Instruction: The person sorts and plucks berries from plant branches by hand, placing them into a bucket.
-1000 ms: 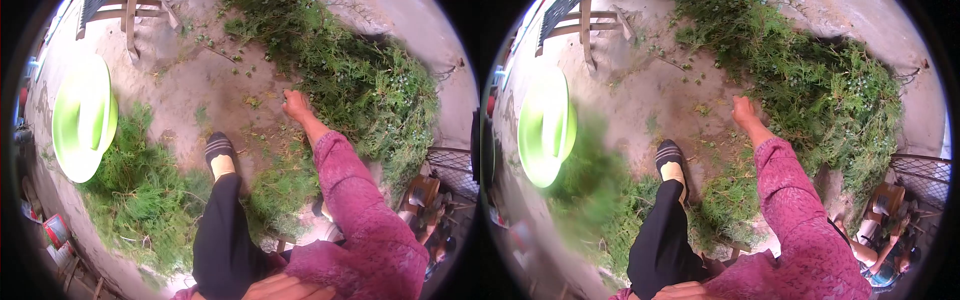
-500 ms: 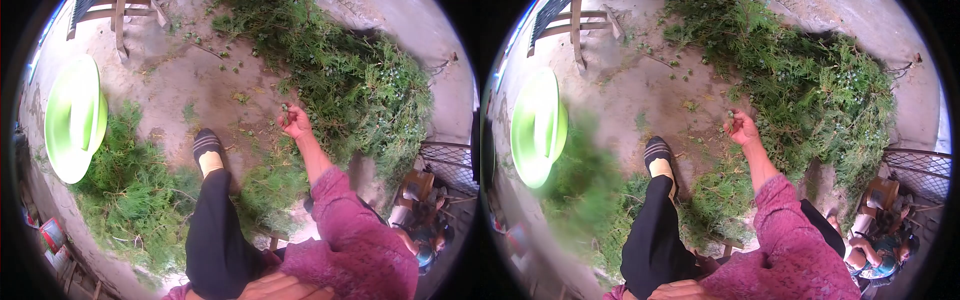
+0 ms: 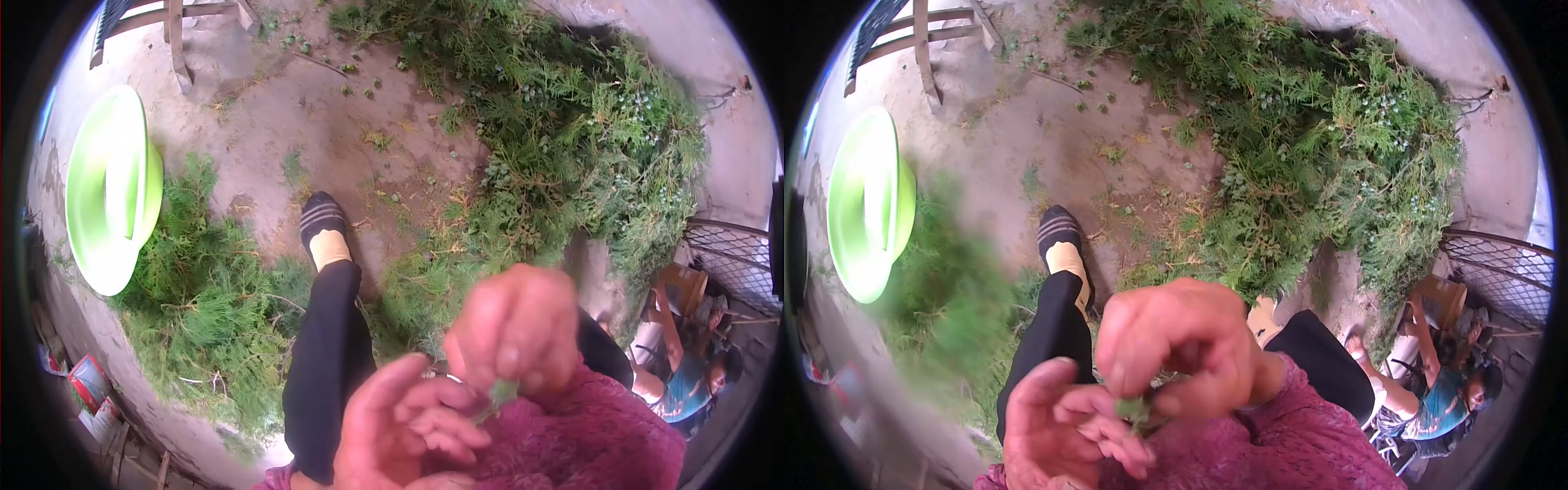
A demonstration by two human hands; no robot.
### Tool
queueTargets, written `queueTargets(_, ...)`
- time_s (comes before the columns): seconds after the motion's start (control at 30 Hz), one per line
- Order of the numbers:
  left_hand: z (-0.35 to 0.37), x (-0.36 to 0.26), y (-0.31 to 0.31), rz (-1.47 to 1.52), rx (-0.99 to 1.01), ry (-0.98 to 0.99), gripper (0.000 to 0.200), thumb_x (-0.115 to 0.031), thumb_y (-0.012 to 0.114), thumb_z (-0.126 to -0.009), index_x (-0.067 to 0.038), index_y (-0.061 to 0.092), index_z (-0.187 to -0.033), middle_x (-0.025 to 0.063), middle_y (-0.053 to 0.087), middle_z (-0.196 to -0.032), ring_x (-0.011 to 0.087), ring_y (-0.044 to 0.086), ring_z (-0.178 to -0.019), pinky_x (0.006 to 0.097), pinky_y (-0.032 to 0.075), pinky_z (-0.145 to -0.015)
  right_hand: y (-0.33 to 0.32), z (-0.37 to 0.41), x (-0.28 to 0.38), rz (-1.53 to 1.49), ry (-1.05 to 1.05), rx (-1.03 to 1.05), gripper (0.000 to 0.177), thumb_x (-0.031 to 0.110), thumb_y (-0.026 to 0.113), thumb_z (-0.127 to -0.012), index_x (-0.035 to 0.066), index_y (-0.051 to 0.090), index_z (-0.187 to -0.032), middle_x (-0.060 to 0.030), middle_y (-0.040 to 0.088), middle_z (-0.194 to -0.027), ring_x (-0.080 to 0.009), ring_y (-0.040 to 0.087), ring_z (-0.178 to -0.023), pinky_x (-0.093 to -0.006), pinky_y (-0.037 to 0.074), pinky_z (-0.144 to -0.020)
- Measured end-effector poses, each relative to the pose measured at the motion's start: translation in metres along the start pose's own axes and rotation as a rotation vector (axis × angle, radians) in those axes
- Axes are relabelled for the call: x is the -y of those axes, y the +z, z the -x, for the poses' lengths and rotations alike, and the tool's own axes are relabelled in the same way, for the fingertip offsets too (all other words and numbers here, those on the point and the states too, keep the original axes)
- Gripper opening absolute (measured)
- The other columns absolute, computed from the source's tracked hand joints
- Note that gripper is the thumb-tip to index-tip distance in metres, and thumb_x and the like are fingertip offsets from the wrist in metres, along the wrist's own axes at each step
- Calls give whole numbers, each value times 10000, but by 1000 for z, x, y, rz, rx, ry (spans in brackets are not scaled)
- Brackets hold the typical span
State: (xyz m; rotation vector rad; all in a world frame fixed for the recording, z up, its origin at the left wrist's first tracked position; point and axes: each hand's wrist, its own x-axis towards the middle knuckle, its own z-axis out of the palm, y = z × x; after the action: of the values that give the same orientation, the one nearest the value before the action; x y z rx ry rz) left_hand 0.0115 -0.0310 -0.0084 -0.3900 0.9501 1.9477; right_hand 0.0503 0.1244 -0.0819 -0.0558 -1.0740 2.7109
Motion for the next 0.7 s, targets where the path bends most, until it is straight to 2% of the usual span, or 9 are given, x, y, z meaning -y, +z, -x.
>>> queueTargets(0.07, 3, -3, -3, 47, 29, -218, 750, -127, 708, -737, 24, 234, -1298, 184, 513, -1081, 173, 574, -779, 261, 489, -674, 6, -4, 17, 180, -10, 79, 78, 43, 614, -734, 31, 610, -811, -131, 597, -796, -192, 578, -578, -266, 467, -502)
queueTargets(0.13, 6, -8, 1, 53, -16, -201, 619, -111, 687, -755, 41, 317, -1226, 156, 567, -963, 146, 570, -701, 239, 480, -617, 6, -6, 24, 359, -21, 163, 60, 56, 632, -730, 31, 624, -783, -135, 605, -795, -203, 585, -579, -268, 466, -490)
queueTargets(0.2, 8, -13, -4, -70, -26, -312, 499, -113, 664, -778, 51, 381, -1155, 118, 592, -817, 122, 551, -609, 209, 455, -548, 6, -7, 27, 363, -1, 396, 138, 32, 627, -796, -82, 593, -865, -204, 592, -788, -261, 579, -557, -382, 490, -527)
queueTargets(0.23, 9, -12, -2, -124, -52, -254, 330, -103, 631, -806, 50, 461, -1043, 97, 592, -747, 89, 516, -532, 190, 421, -489, 13, -11, 23, 258, -38, 342, 132, 17, 632, -783, -75, 594, -869, -201, 589, -779, -268, 575, -558, -368, 481, -511)
queueTargets(0.37, 13, -10, -9, -197, -3, -150, 142, -42, 592, -822, 41, 521, -913, 86, 582, -707, 67, 491, -491, 195, 406, -452, 17, -7, 29, 372, -24, 351, 142, 11, 654, -759, -63, 597, -865, -196, 586, -795, -254, 580, -564, -341, 475, -502)
queueTargets(0.47, 15, -11, -12, -249, -32, -149, 149, -39, 601, -815, 26, 526, -926, 74, 578, -691, 69, 495, -505, 190, 402, -459, 20, -17, 26, 488, -11, 395, 160, 16, 674, -743, -53, 599, -866, -193, 587, -765, -240, 579, -559, -293, 462, -484)
queueTargets(0.6, 12, -12, -16, -214, 18, -194, 166, -14, 621, -789, 29, 554, -934, 55, 577, -689, 67, 495, -520, 187, 391, -475, 15, -14, 22, 372, 21, 341, 137, 13, 682, -736, -56, 610, -831, -214, 593, -754, -249, 596, -585, -289, 477, -480)
queueTargets(0.67, 2, -9, -23, -508, 309, 84, 197, 13, 644, -753, 40, 579, -937, 36, 569, -682, 62, 489, -529, 192, 376, -486, 10, -16, 21, 270, 30, 384, 133, 8, 685, -732, -60, 613, -821, -224, 595, -769, -260, 604, -603, -305, 487, -487)
queueTargets(0.7, 0, -13, -20, -490, 301, 57, 207, 14, 672, -721, 50, 594, -910, 35, 566, -676, 66, 488, -533, 200, 368, -490, 8, -17, 20, 250, 59, 412, 135, -3, 687, -725, -71, 612, -815, -235, 595, -785, -271, 609, -624, -333, 494, -498)
